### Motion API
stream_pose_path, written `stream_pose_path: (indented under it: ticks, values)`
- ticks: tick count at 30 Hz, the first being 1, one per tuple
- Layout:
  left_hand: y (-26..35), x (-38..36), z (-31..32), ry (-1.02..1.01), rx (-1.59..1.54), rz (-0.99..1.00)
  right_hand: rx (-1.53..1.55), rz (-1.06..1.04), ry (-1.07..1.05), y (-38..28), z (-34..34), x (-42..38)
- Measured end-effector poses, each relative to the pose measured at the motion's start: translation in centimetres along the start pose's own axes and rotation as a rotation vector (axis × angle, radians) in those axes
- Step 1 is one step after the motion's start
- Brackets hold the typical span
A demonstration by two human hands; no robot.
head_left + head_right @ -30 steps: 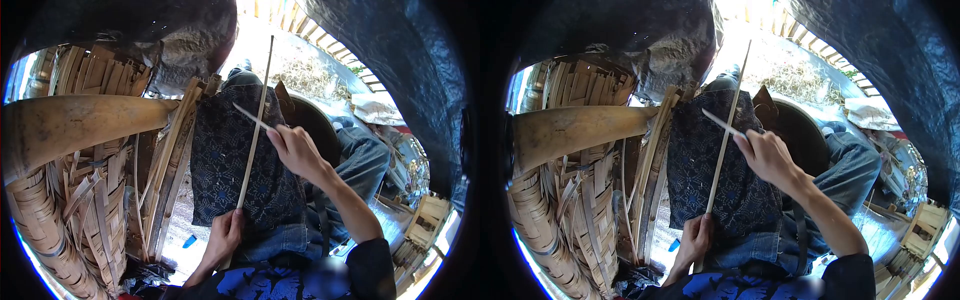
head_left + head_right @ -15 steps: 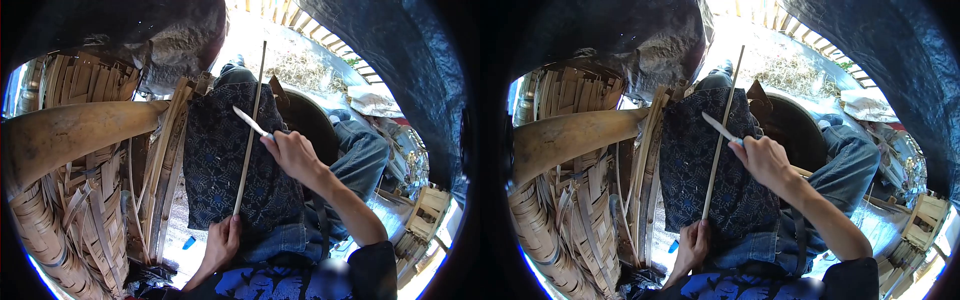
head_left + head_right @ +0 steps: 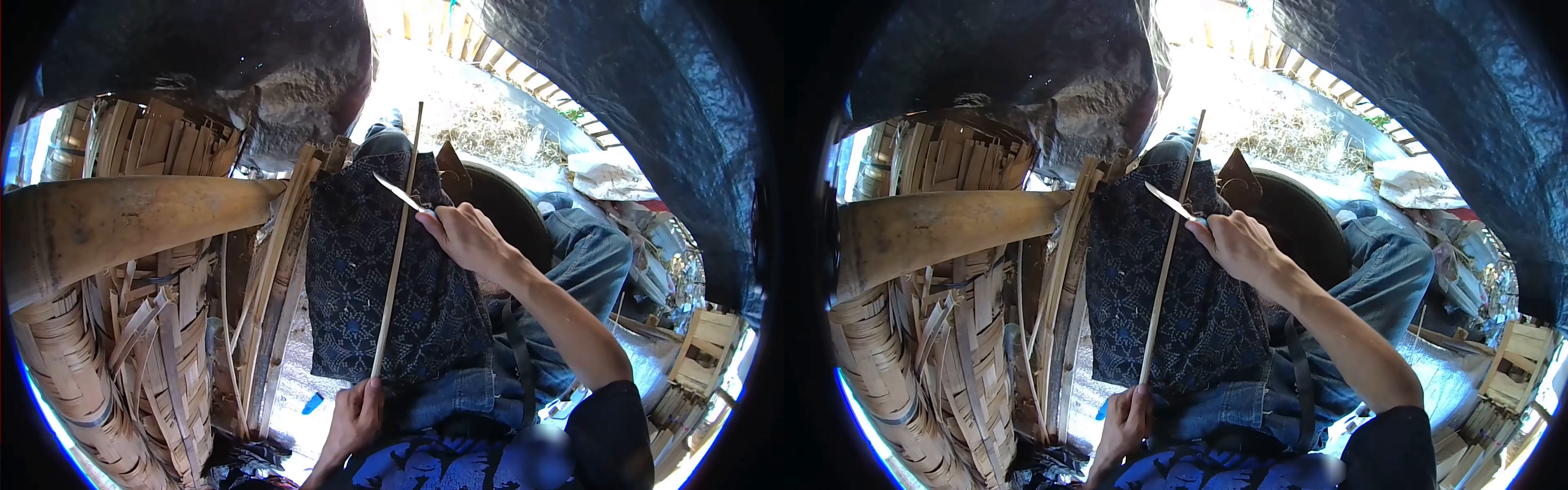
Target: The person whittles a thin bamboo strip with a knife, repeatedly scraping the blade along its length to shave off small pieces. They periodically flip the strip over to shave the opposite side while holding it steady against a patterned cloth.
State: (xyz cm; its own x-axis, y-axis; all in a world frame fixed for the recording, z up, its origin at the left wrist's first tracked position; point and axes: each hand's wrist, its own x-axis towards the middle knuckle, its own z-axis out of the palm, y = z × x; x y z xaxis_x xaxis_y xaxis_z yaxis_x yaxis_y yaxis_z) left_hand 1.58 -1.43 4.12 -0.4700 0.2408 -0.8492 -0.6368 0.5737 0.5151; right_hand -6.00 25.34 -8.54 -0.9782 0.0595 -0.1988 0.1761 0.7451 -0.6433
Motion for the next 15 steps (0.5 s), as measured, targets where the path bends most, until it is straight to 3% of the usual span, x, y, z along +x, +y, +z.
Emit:
stream_pose_path:
  ticks: [4, 7, 8, 11, 12, 13, 15]
  values:
    - [-1.0, -1.8, 0.1, 0.012, 0.027, 0.012, 0.0, -0.015, -0.043, 0.3, -0.5, 1.2]
    - [-2.0, -3.2, -0.4, -0.001, 0.025, -0.009, -0.068, -0.17, 0.117, 1.5, 0.5, 2.5]
    - [-2.3, -3.9, -0.5, -0.021, 0.024, -0.054, -0.01, -0.105, 0.085, 1.6, 0.5, 3.0]
    - [-2.0, -6.7, 0.3, 0.027, -0.119, 0.061, -0.061, -0.148, 0.133, 2.6, 0.0, 5.1]
    - [-2.3, -7.3, 0.6, 0.043, -0.165, 0.063, -0.18, -0.312, 0.261, 2.4, -0.3, 5.5]
    - [-2.9, -7.6, 0.6, 0.046, -0.161, 0.079, -0.258, 0.074, -0.202, 2.9, -1.5, 6.6]
    - [-4.1, -8.0, 0.3, -0.014, -0.214, 0.049, -0.429, -0.026, -0.037, 9.7, 1.3, 8.9]
